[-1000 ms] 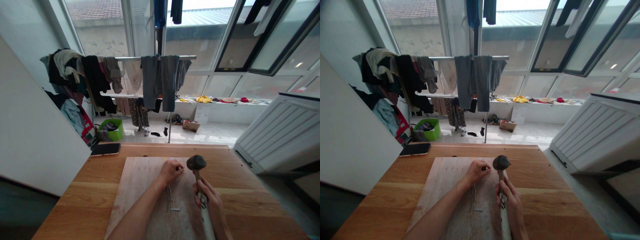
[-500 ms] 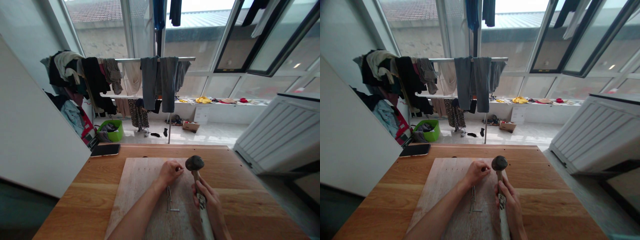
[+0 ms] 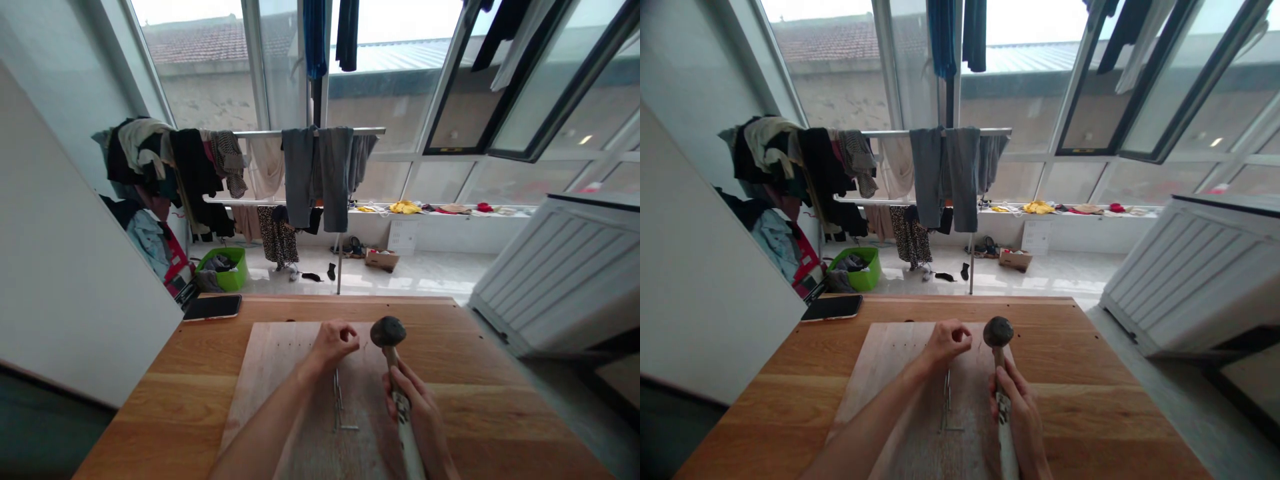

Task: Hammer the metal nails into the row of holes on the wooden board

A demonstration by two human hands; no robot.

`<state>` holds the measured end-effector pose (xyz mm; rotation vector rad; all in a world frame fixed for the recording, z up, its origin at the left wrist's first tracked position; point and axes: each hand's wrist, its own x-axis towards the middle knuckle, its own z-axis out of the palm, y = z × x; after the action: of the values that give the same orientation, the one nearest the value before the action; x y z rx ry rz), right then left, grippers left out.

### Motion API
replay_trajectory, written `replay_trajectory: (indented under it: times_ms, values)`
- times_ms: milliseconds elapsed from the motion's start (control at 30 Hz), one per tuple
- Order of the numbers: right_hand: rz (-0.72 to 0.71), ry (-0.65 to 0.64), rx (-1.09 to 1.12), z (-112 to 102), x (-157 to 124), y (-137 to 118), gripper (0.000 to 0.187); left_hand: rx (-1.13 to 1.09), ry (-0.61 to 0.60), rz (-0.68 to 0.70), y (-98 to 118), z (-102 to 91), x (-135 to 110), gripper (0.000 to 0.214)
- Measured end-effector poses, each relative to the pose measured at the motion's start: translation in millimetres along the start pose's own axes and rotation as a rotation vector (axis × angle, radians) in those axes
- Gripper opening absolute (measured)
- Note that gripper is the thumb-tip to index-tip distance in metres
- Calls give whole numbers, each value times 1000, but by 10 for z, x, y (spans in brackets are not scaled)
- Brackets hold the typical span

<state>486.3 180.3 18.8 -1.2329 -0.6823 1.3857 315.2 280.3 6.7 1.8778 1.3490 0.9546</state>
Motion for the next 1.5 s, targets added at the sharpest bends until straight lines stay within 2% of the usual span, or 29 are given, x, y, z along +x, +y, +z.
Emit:
replay_trajectory:
  times_ms: [133,233,333,433,567,667,733,933,1067,1167,1300,1433,1500]
  values:
    - [-10,-19,10,12,-11,-3,56,185,-218,20,73,-386,-120,10]
    - [-24,-25,-1,20,-17,-3,56,411,-305,-56,160,-528,-268,11]
    - [-29,-36,-6,13,-8,16,54,547,-322,-117,270,-476,-393,14]
    - [-32,-42,-3,3,5,31,53,623,-307,-99,384,-336,-459,15]
    - [-43,-41,-12,7,9,22,56,674,-327,-121,484,-195,-484,7]
    - [-43,-32,-5,19,2,7,57,667,-353,-136,481,-166,-484,9]
    - [-42,-24,-13,27,-5,-1,57,608,-303,-141,438,-175,-465,9]
    - [-27,-24,0,61,-30,-42,53,270,24,-194,210,-251,-302,4]
    - [-33,-16,-12,90,-47,-82,52,113,123,-129,88,-269,-241,2]
    - [-36,-18,-20,88,-45,-84,50,-4,160,-83,20,-224,-247,6]
    - [-30,-27,-11,56,-17,-38,49,-132,114,-123,-56,-118,-237,7]
    - [-45,-44,-24,31,-8,-4,47,-176,138,-155,-88,-38,-183,27]
    - [-51,-46,-33,28,-15,-5,47,-170,128,-153,-90,-14,-168,26]
